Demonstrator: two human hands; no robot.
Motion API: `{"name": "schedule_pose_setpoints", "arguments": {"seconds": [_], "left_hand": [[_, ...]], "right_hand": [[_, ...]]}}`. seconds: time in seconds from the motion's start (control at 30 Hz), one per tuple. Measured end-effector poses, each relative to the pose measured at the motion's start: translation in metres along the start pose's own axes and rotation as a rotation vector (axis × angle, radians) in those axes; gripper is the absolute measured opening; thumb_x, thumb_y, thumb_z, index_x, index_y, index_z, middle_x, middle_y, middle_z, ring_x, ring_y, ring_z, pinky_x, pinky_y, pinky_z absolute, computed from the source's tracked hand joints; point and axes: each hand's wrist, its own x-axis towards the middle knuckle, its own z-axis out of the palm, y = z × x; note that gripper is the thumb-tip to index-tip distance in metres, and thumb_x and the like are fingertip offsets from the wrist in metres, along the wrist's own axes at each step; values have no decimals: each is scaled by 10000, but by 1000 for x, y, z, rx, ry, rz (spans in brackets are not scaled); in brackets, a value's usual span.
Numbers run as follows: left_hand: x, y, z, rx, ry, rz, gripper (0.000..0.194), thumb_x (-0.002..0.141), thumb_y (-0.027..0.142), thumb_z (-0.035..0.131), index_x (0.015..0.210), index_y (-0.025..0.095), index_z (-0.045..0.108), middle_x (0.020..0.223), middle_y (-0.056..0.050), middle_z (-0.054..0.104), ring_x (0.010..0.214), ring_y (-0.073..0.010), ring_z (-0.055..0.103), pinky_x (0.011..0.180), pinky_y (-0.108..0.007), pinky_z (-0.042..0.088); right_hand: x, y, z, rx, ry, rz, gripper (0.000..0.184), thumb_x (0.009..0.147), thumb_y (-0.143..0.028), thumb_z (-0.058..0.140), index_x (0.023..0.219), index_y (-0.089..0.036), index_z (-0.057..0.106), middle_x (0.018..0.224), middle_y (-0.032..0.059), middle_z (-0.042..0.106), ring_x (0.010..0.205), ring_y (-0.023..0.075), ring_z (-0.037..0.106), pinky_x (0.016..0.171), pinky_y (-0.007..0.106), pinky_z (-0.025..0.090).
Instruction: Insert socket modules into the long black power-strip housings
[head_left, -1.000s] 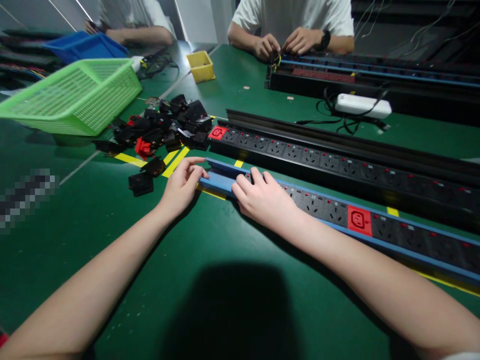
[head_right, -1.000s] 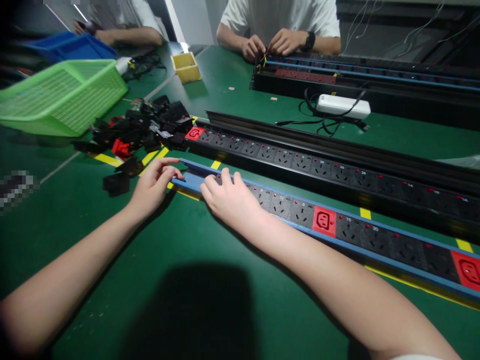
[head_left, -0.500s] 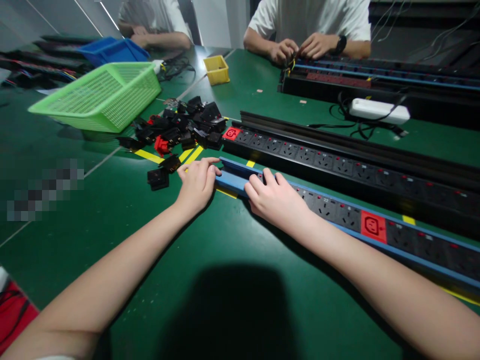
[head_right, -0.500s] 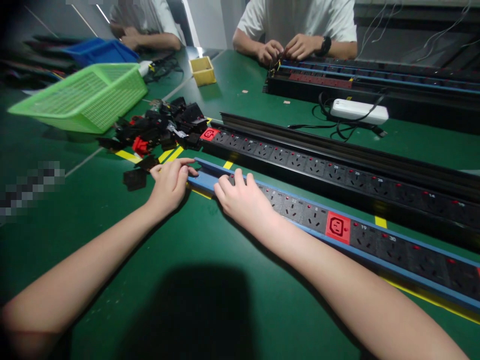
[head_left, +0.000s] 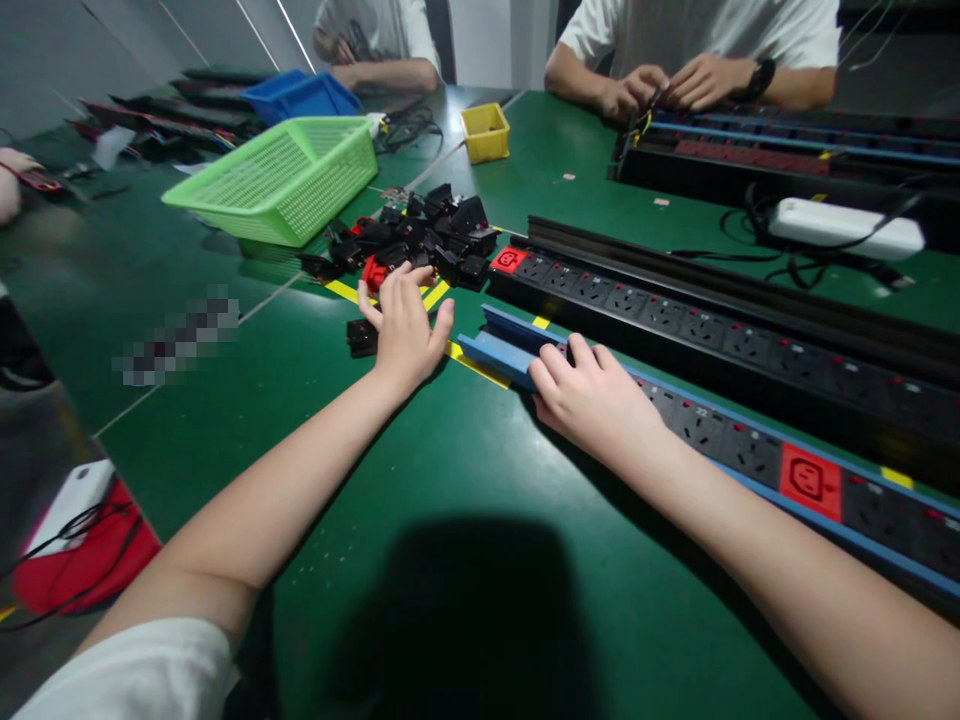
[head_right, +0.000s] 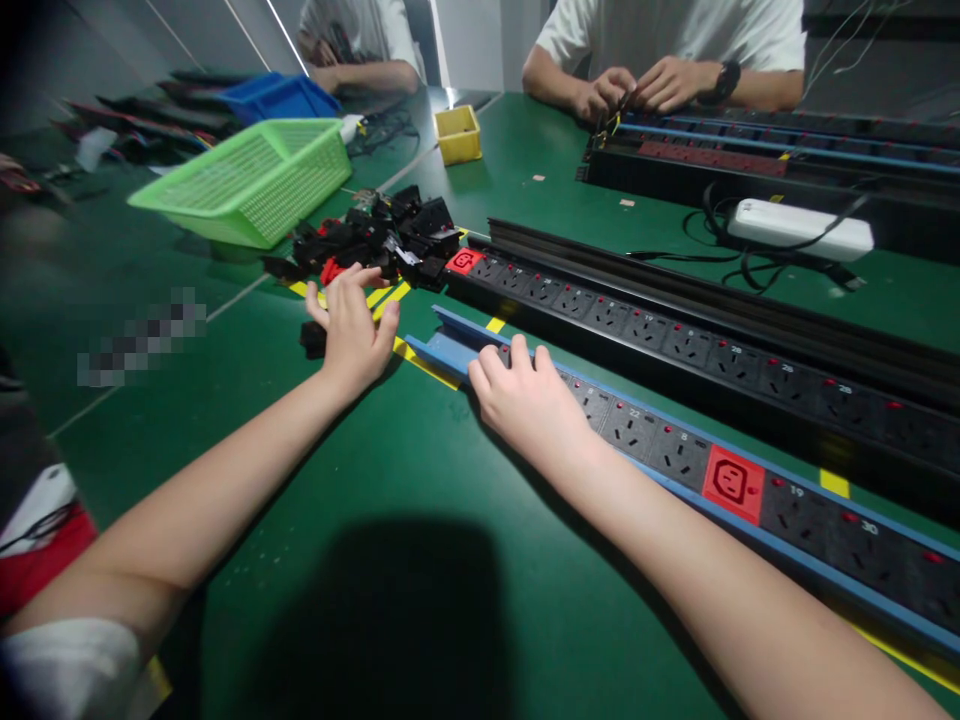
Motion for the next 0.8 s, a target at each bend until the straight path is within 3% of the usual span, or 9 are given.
{"name": "schedule_pose_setpoints", "arguments": {"seconds": [0.23, 0.43, 0.8], "left_hand": [[1, 0, 2, 43, 1, -79, 420, 966, 502, 462, 1286, 235, 511, 1318, -155, 612, 1431, -334, 375, 1168, -595, 202], [1, 3, 0, 125, -53, -139, 428, 984, 513, 396, 1262, 216, 529, 1291, -142, 641, 1316, -323, 490, 1147, -534, 252], [0, 1, 4, 64, -70, -144, 419, 965, 481, 466, 1284, 211, 501, 1212, -124, 673, 1253, -310, 535, 1131, -507, 282]], "right_hand": [[1, 0, -2, -13, -10, 0, 235, 1000, -221, 407, 1074, -120, 606, 1122, 144, 630, 1097, 359, 566, 785, 400, 382], [1, 1, 0, -25, -10, -12, 210, 998, -248, 426, 1048, -129, 592, 1078, 128, 627, 1065, 360, 580, 767, 400, 388], [1, 0, 2, -8, 12, -7, 212, 995, -237, 440, 1068, -117, 599, 1123, 142, 637, 1081, 362, 583, 781, 406, 393]]}}
